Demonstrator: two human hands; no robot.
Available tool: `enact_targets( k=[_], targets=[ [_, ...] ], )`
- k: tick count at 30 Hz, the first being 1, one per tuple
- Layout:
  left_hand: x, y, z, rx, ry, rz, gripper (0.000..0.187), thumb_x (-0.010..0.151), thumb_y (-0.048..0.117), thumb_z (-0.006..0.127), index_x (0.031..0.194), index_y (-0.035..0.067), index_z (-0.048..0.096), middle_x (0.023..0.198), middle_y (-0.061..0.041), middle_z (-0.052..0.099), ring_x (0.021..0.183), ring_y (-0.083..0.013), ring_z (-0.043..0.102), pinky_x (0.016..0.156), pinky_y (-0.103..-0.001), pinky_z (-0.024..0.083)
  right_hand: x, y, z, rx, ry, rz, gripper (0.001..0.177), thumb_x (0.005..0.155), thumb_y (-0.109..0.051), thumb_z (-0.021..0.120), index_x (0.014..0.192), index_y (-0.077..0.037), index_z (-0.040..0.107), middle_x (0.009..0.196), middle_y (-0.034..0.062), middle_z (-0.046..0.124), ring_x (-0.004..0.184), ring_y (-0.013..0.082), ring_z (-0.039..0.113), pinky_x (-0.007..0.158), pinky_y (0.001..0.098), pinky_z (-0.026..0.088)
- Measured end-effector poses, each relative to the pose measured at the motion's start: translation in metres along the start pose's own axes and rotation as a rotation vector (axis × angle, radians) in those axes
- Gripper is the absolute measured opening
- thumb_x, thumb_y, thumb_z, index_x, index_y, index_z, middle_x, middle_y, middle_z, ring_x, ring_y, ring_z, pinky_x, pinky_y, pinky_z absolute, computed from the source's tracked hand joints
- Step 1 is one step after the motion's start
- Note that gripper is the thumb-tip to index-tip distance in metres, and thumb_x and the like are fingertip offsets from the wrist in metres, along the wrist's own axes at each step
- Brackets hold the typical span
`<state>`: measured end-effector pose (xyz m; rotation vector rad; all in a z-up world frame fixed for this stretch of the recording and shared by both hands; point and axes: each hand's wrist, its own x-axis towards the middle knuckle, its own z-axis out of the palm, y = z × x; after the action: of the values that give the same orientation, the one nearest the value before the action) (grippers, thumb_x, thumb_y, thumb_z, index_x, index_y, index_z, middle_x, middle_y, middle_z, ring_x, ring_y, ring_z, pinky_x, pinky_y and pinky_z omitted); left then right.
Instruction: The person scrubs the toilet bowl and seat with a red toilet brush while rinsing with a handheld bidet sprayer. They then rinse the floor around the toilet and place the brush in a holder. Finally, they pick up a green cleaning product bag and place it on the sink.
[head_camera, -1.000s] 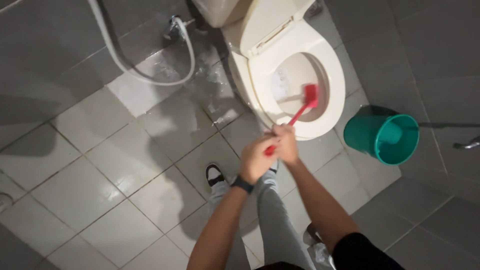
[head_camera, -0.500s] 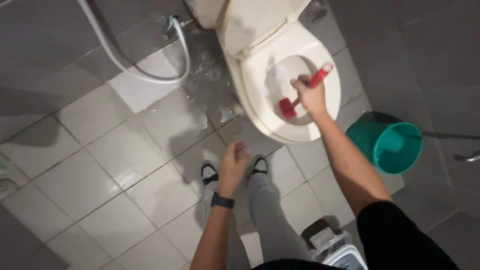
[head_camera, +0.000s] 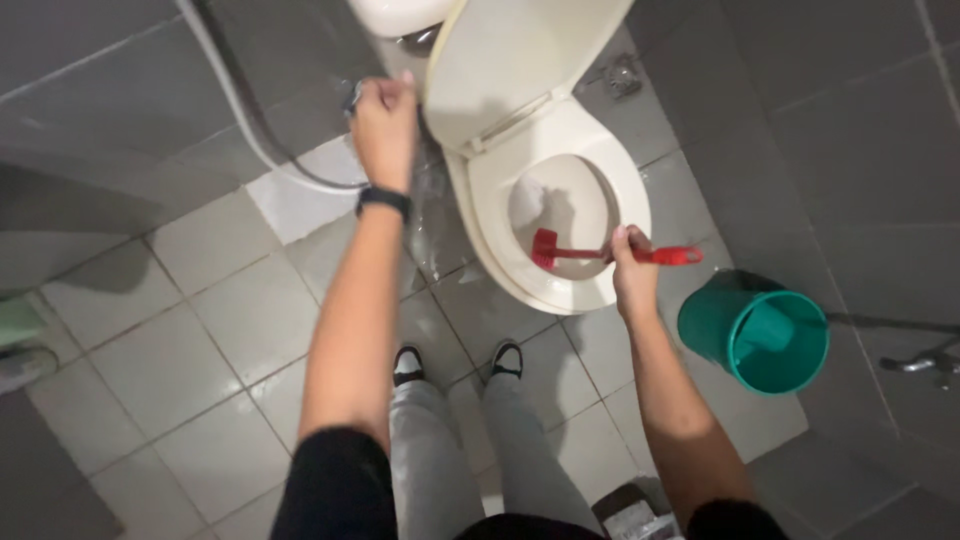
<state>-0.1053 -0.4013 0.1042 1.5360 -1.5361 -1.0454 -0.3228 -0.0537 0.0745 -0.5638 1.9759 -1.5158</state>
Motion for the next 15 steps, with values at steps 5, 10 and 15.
enact_targets(
  k=[5, 10, 15],
  targets=[
    [0.065, 0.005, 0.032, 0.181, 0.083, 0.084, 0.030, 0.090, 0.035, 0.073, 0.094, 0.005, 0.074, 0.086, -0.016, 0.075, 0.083, -0.0363, 0.072, 0.074, -0.044, 0.053, -0.026, -0.022, -0.021, -0.345, 0.098, -0.070, 0.033, 0.106, -0.031, 0.059, 0.090, -0.003, 0.061, 0.084, 0.0044, 0.059, 0.082, 0.0138, 0.053, 0.075, 0.0290, 0.044],
    [0.079, -0.043, 0.046, -0.491, -0.095, -0.265, 0.019, 0.096, 0.013, 0.063, 0.087, -0.002, 0.071, 0.066, -0.010, 0.069, 0.050, -0.0170, 0.062, 0.043, -0.031, 0.046, -0.066, -0.009, -0.036, -0.301, 0.259, 0.065, 0.038, 0.108, -0.035, 0.057, 0.090, -0.002, 0.061, 0.086, 0.0052, 0.061, 0.083, 0.0149, 0.053, 0.077, 0.0305, 0.045],
    [0.110, -0.070, 0.068, -0.572, -0.305, -0.531, 0.015, 0.094, 0.005, 0.061, 0.081, 0.000, 0.067, 0.062, -0.007, 0.063, 0.042, -0.0127, 0.049, 0.036, -0.027, 0.035, -0.080, -0.006, -0.012, -0.407, 0.444, -0.141, 0.037, 0.109, -0.035, 0.061, 0.096, 0.000, 0.062, 0.098, 0.0084, 0.059, 0.089, 0.0175, 0.055, 0.080, 0.0313, 0.047]
  ],
)
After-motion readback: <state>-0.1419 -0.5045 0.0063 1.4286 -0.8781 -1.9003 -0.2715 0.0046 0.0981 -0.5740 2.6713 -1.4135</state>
